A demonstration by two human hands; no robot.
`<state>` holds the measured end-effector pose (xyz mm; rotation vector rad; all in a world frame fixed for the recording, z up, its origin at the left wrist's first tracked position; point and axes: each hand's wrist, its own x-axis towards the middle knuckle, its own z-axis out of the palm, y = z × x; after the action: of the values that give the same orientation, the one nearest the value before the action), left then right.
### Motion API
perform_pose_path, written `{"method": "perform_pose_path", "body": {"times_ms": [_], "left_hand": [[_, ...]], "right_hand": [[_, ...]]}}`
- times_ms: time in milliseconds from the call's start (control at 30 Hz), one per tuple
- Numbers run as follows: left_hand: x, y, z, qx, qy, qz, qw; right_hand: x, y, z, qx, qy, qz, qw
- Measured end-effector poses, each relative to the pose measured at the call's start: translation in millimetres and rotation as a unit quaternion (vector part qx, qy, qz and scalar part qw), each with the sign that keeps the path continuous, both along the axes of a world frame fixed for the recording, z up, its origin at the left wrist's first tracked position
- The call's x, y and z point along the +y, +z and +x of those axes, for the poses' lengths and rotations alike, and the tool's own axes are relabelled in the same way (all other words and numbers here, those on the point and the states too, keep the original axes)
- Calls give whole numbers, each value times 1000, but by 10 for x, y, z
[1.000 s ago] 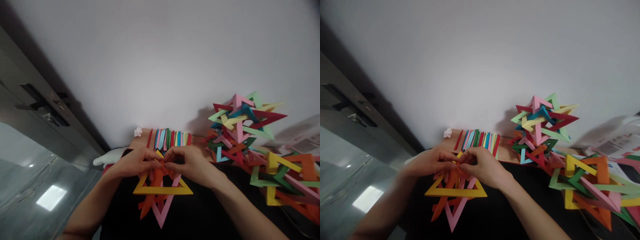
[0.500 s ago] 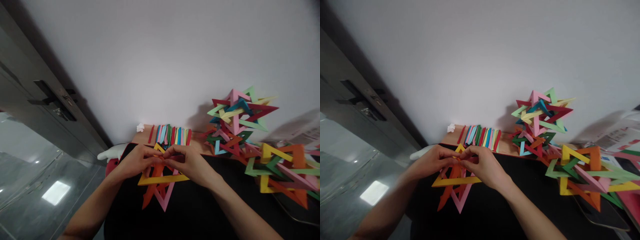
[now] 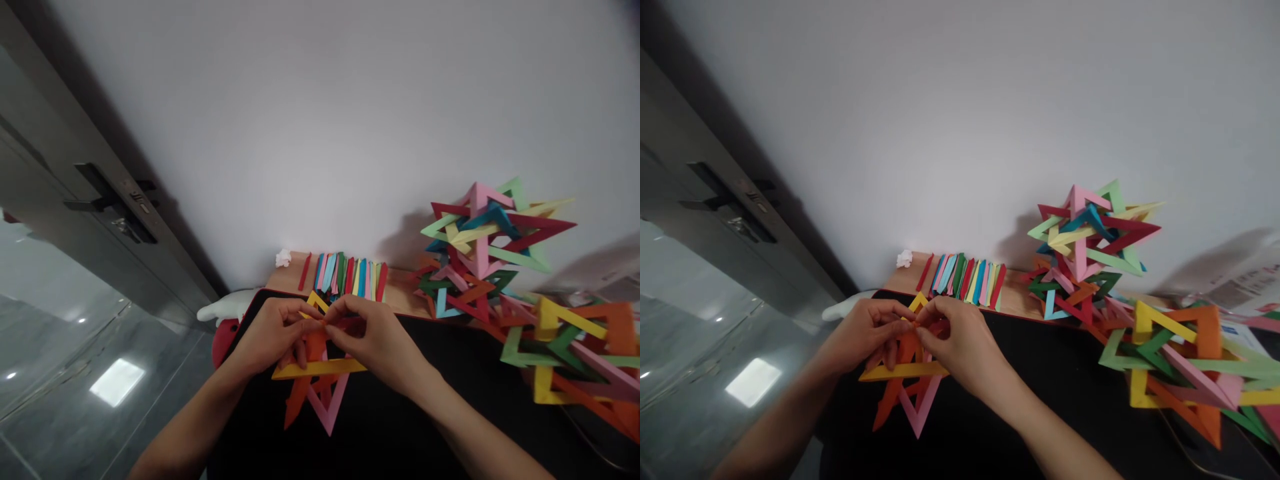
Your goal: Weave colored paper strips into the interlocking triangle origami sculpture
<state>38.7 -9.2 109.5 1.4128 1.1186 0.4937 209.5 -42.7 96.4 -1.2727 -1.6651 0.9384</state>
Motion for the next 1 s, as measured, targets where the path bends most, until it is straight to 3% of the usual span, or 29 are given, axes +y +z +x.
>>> {"method": "perform_pose_path", "body": {"times_ms": [100, 267, 700, 867, 1000], "left_hand": [[0, -12, 2, -2, 6, 13, 1000], [9, -27, -6, -9, 15, 16, 1000], [44, -6, -5, -5, 7, -6, 1000], [41, -9, 16, -11, 19, 2, 1000], [53, -25, -8, -10, 17, 6, 1000]], "right_hand": [[7, -22, -13, -8, -28, 19, 999], [29, -31, 19, 32, -1, -1, 999], [67, -83, -16, 44, -21, 33, 998], [73, -75, -13, 9, -46, 83, 995], [40, -68, 25, -77, -25, 125, 989]]}}
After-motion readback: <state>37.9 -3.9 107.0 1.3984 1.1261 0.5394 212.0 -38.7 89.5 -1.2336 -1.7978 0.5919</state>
